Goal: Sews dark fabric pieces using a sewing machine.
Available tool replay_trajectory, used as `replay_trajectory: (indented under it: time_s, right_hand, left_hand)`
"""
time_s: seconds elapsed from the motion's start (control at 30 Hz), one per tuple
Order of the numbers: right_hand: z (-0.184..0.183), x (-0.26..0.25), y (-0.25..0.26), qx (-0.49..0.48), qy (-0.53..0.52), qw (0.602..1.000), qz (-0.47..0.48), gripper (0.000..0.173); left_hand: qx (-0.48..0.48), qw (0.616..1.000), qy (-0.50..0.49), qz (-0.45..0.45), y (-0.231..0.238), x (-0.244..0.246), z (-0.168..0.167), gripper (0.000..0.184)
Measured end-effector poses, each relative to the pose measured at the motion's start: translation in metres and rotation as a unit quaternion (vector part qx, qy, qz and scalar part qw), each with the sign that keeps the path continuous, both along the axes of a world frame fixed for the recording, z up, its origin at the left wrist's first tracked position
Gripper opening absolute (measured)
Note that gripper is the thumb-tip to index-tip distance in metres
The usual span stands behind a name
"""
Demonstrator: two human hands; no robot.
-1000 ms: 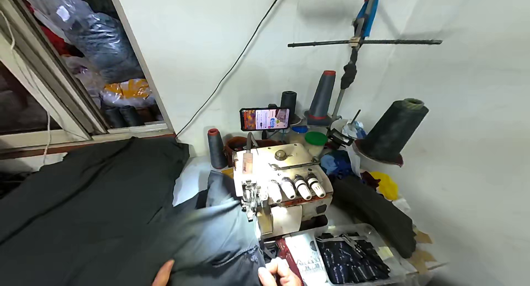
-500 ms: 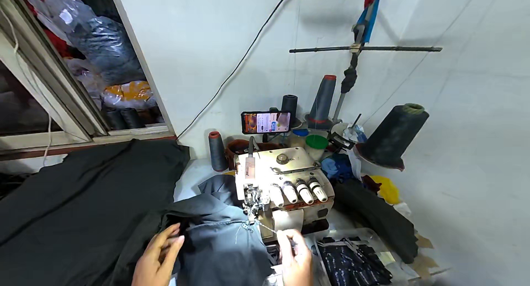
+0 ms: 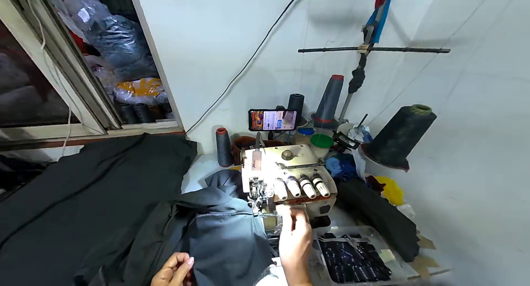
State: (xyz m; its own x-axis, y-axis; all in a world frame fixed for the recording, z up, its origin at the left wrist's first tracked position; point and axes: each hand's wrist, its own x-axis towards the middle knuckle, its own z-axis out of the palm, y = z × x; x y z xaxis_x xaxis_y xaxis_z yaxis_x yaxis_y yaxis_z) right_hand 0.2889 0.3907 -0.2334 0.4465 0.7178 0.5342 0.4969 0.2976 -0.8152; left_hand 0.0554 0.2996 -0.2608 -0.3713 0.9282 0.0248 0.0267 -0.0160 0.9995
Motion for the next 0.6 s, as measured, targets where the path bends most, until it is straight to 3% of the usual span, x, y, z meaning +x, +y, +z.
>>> replay_trajectory:
  time_s: [0.07,0.17,0.3,0.47,0.53,0.6]
  right_hand:
    - [-0.015,0.010,-0.009,-0.011,0.017,1.000,0.019,0.018]
    - [-0.037,0.010,-0.027,-0.009,0.084,0.989,0.124,0.021]
    - [-0.052,0.002,-0.041,-0.017,0.171,0.950,0.262,0.034]
    - [-0.044,0.001,-0.054,-0.082,0.256,0.909,0.319,0.018]
    - [-0.040,0.003,-0.059,-0.085,0.264,0.898,0.341,0.018]
    - [-0.037,0.001,-0.065,-0.084,0.267,0.893,0.352,0.019]
  left_hand:
    - [-0.006,0.998,-0.059,-0.003,-0.003,0.000,0.000,0.013]
    - [-0.058,0.982,-0.177,-0.014,-0.006,0.009,0.003,0.010]
    - [-0.100,0.983,-0.147,-0.046,-0.010,0.020,-0.003,0.009]
    - [0.032,0.994,-0.102,0.014,-0.012,0.012,-0.002,0.022]
    - [0.054,0.990,-0.125,0.023,-0.014,0.010,0.003,0.022]
    - [0.024,0.976,-0.215,0.015,-0.015,0.012,0.009,0.018]
